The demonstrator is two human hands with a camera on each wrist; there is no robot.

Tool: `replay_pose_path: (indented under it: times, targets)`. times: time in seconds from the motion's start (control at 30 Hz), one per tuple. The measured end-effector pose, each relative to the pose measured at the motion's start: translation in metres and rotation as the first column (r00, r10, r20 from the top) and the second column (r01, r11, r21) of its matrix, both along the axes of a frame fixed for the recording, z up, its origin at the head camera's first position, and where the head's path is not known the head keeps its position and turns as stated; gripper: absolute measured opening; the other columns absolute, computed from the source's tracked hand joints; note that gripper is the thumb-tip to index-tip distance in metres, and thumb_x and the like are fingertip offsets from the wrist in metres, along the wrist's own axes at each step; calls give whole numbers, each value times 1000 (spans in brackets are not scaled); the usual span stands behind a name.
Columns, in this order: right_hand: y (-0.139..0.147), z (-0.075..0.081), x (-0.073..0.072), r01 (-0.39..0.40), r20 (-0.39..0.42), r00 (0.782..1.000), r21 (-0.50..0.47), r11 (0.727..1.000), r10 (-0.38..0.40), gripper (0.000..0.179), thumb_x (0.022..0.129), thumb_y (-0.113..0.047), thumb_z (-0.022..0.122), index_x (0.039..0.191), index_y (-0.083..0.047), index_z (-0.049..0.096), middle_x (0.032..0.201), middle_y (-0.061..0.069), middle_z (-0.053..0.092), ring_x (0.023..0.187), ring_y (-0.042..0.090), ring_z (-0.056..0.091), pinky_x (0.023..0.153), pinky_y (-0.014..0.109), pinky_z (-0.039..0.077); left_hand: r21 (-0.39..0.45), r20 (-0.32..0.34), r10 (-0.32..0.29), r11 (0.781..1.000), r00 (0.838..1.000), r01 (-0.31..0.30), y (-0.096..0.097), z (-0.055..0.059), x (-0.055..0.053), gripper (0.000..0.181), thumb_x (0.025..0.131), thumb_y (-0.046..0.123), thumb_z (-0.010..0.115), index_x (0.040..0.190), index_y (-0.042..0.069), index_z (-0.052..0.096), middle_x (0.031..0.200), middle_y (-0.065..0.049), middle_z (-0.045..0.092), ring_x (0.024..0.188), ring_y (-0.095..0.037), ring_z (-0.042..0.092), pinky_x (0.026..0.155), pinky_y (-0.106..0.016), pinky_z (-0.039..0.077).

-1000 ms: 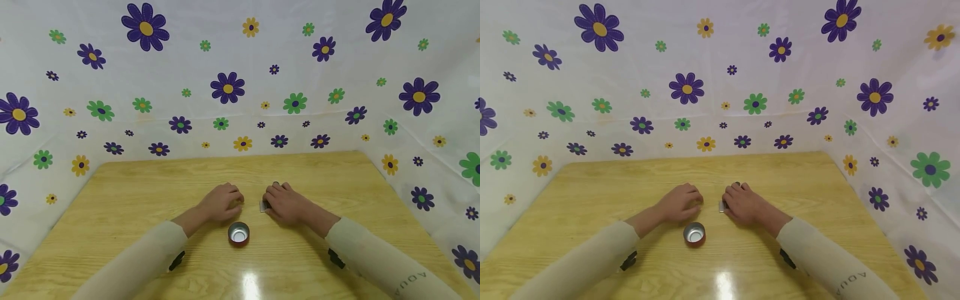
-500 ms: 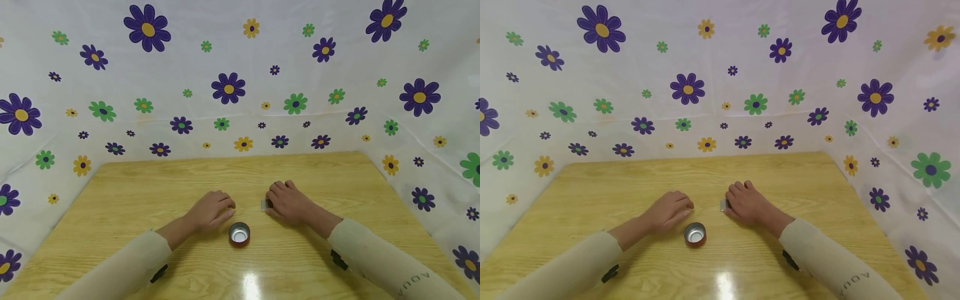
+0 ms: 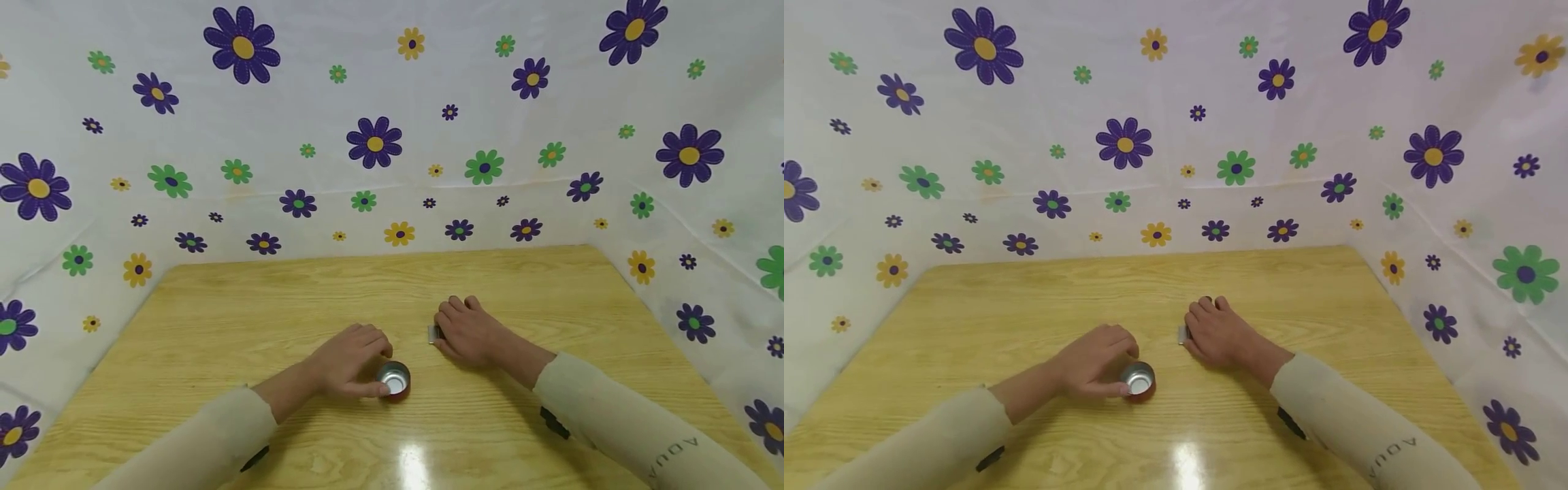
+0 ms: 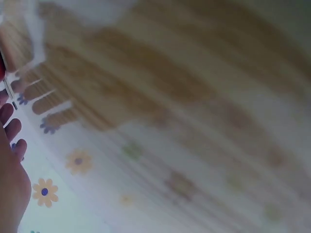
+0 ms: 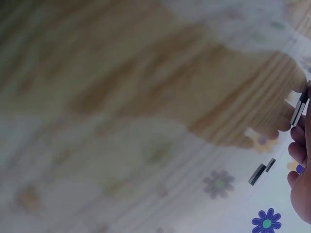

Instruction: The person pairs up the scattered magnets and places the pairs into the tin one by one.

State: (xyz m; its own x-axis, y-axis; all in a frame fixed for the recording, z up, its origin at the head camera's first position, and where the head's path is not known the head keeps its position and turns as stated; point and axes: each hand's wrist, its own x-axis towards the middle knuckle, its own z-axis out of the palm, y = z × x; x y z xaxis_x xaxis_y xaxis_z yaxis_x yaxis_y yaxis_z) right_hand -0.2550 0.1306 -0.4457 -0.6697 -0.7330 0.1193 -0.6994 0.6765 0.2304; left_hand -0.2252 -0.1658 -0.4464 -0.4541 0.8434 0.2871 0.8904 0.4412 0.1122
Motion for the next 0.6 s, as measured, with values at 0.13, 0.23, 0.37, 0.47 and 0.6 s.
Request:
replay_pose_path:
  times: [0.13, 0.23, 0.37, 0.47, 0.6]
  targets:
    - [0, 0, 0, 6, -7, 1000, -2, 1000, -6, 40, 104, -45, 42, 120, -11, 56, 111, 3, 52, 99, 22, 42, 86, 40, 35, -35, 36, 32, 999, 999, -31, 4, -1, 2, 64, 86, 76, 52, 113, 19, 57, 106, 8, 57, 95, -8, 51, 85, -32, 44]
    - [-1, -1, 0, 0, 0, 1000, -7, 1000, 0, 43, 104, -47, 43, 123, -11, 56, 115, 3, 54, 102, 22, 44, 89, 41, 36, -48, 45, 50, 998, 998, -48, 5, -2, 1, 63, 82, 77, 56, 111, 21, 55, 102, 10, 55, 90, -6, 47, 82, -29, 42]
    - [-3, -2, 2, -20, 45, 999, 0, 1000, 20, 44, 105, -47, 41, 126, -12, 55, 118, 2, 53, 105, 21, 45, 91, 40, 36, -43, 51, 43, 998, 998, -41, 6, -3, -2, 58, 82, 73, 60, 108, 21, 57, 99, 11, 55, 87, -6, 46, 80, -28, 42]
    - [-4, -1, 3, -21, 78, 997, -9, 1000, 22, 41, 106, -46, 42, 124, -11, 54, 117, 3, 51, 105, 22, 44, 90, 40, 36, -33, 52, 39, 999, 998, -37, 7, -3, -5, 59, 83, 72, 60, 110, 20, 59, 102, 10, 58, 89, -7, 48, 82, -28, 43]
    - [-5, 3, 5, 2, 132, 991, -35, 999, 3, 38, 105, -44, 44, 123, -11, 51, 117, 4, 48, 105, 23, 43, 90, 41, 36, -21, 47, 29, 999, 998, -28, 9, -1, -7, 60, 83, 72, 61, 112, 20, 60, 105, 8, 59, 92, -8, 50, 83, -30, 45]
